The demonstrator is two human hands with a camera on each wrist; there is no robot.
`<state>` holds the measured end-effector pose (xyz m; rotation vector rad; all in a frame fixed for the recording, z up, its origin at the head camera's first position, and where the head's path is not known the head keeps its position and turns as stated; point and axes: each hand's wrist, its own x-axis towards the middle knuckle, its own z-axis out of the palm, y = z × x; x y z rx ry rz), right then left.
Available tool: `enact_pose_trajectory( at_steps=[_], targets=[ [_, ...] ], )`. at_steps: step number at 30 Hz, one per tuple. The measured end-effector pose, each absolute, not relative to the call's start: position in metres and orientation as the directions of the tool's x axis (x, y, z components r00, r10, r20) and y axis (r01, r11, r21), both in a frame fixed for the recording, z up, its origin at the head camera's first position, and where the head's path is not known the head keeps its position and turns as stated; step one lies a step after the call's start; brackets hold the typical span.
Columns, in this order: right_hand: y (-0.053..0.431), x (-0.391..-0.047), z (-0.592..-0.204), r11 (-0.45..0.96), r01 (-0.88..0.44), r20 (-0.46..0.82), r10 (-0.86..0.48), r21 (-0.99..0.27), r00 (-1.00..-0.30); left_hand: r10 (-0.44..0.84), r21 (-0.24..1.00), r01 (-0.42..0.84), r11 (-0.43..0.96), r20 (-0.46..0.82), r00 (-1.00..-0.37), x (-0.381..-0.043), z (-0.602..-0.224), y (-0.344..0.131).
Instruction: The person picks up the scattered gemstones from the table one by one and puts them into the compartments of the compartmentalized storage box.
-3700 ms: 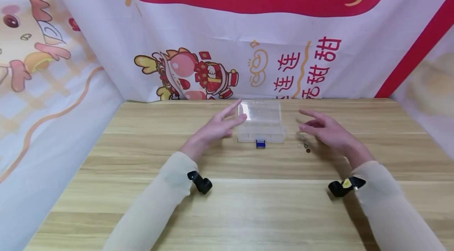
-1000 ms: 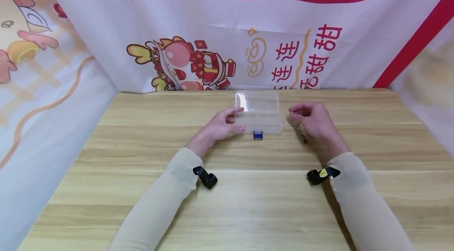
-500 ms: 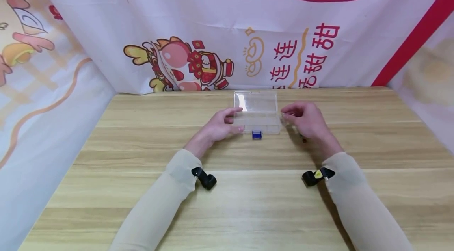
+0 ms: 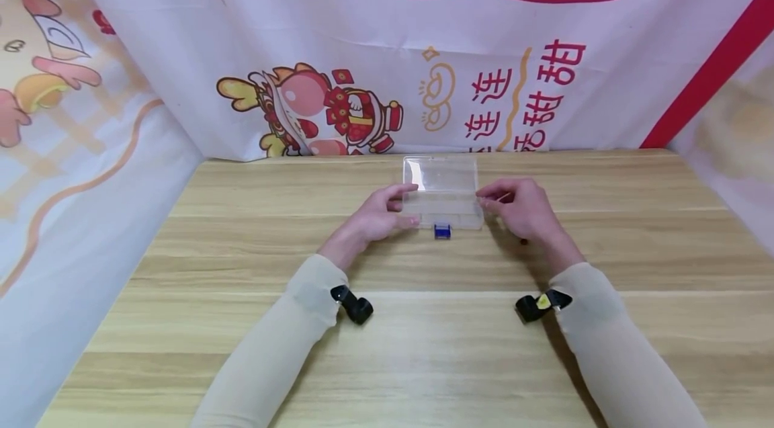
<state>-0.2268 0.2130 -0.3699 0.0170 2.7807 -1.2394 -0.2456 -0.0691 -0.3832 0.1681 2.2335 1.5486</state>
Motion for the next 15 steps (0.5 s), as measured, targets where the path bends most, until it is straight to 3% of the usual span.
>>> enact_pose_trajectory(
  at_steps=[15],
  targets=[
    [0.211, -0.2248, -0.3689, 0.698, 0.03, -0.086, -0.046, -0.716, -0.995, 0.32, 0.918, -0.136, 0.374, -0.265, -0.909, -0.2442, -0.3841, -0.0691]
  ],
)
